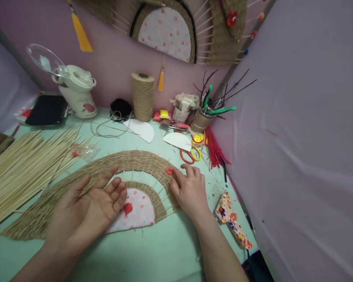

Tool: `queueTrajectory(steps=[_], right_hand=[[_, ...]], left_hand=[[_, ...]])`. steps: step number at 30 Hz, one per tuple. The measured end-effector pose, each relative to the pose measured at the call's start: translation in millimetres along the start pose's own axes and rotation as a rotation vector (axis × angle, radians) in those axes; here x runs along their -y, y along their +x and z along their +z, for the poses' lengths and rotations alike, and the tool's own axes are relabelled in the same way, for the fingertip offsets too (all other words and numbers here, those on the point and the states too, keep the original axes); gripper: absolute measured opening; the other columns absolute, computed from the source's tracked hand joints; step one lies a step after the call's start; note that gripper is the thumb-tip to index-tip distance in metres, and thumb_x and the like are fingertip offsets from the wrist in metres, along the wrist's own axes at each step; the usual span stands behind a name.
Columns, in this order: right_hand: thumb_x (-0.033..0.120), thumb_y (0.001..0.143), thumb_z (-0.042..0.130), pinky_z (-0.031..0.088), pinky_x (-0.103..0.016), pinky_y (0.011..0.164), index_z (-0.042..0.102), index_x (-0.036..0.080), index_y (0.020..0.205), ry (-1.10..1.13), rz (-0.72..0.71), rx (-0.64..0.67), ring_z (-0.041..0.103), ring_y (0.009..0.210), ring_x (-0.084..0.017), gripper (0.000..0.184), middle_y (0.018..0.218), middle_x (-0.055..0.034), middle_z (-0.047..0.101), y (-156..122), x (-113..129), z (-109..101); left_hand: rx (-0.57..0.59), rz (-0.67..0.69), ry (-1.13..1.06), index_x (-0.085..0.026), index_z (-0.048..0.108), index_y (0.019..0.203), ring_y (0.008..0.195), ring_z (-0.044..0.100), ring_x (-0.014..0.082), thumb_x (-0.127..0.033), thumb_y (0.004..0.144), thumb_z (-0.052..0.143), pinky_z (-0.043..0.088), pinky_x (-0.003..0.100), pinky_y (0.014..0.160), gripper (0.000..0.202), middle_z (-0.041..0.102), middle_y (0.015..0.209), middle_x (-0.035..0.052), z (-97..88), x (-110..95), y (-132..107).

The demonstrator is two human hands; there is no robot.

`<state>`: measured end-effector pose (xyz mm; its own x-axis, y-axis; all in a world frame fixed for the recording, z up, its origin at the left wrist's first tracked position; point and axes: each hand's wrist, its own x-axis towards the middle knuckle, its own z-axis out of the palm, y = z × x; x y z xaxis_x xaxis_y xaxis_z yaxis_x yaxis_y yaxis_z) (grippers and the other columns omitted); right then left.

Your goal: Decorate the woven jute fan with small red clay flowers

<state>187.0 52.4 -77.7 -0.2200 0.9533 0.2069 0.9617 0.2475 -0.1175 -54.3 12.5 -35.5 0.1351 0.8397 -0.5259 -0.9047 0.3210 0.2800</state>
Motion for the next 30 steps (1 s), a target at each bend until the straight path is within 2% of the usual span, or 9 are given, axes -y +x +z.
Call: queueTrajectory(steps=[5, 12, 16, 21, 25, 30], right_hand=[[0.034, 0.095, 0.048, 0.044, -0.044, 0.085, 0.066, 0.028, 0.121, -0.005, 0.011, 0.064, 0.048, 0.108, -0.029, 0.032, 0.122, -0.0089, 0.059, 1.8, -0.1, 5.5], [0.035, 0.095, 0.048, 0.045, -0.045, 0.086, 0.061, 0.027, 0.129, 0.005, 0.016, 0.028, 0.047, 0.109, -0.03, 0.037, 0.124, -0.0106, 0.057, 2.3, -1.1, 8.7], [0.035, 0.095, 0.048, 0.045, -0.045, 0.087, 0.06, 0.029, 0.129, 0.034, 0.006, 0.06, 0.047, 0.109, -0.029, 0.037, 0.123, -0.0098, 0.057, 3.1, 1.2, 9.1], [0.037, 0.094, 0.05, 0.043, -0.045, 0.089, 0.057, 0.03, 0.132, 0.054, -0.006, 0.035, 0.045, 0.114, -0.03, 0.04, 0.131, -0.0112, 0.052, 4.0, 7.8, 9.5], [0.039, 0.094, 0.049, 0.04, -0.045, 0.091, 0.059, 0.033, 0.128, 0.036, -0.047, 0.065, 0.044, 0.116, -0.029, 0.035, 0.13, -0.01, 0.053, 4.7, 12.3, 11.0], [0.041, 0.094, 0.05, 0.039, -0.045, 0.091, 0.059, 0.032, 0.126, 0.039, -0.017, 0.061, 0.044, 0.117, -0.029, 0.035, 0.131, -0.01, 0.053, 5.8, 13.6, 12.5]], left_hand=[[-0.01, -0.002, 0.004, -0.016, 0.066, 0.112, 0.081, 0.071, 0.0208, -0.03, 0.088, 0.05, 0.061, 0.034, 0.074, 0.032, 0.069, 0.086, 0.011, 0.1, 1.2, -0.3], [0.013, -0.012, -0.003, -0.016, 0.066, 0.112, 0.082, 0.071, 0.0209, -0.03, 0.087, 0.051, 0.06, 0.035, 0.075, 0.032, 0.069, 0.086, 0.0111, -1.9, 1.6, 1.1], [0.01, -0.011, 0.001, -0.017, 0.066, 0.112, 0.082, 0.07, 0.0209, -0.029, 0.088, 0.05, 0.061, 0.035, 0.075, 0.031, 0.069, 0.086, 0.0109, -1.9, 1.5, 1.3], [0.026, -0.003, 0.006, -0.016, 0.064, 0.116, 0.082, 0.07, 0.0205, -0.029, 0.089, 0.047, 0.061, 0.034, 0.075, 0.035, 0.069, 0.087, 0.0111, -1.7, 1.8, 0.7], [0.046, 0.012, 0.015, -0.016, 0.063, 0.121, 0.083, 0.07, 0.0207, -0.028, 0.09, 0.045, 0.061, 0.035, 0.075, 0.037, 0.069, 0.087, 0.011, -0.7, 2.1, 0.4], [0.052, 0.044, 0.031, -0.015, 0.063, 0.119, 0.082, 0.071, 0.0201, -0.029, 0.091, 0.045, 0.061, 0.034, 0.075, 0.037, 0.068, 0.086, 0.0109, 0.7, 2.0, -1.2]])
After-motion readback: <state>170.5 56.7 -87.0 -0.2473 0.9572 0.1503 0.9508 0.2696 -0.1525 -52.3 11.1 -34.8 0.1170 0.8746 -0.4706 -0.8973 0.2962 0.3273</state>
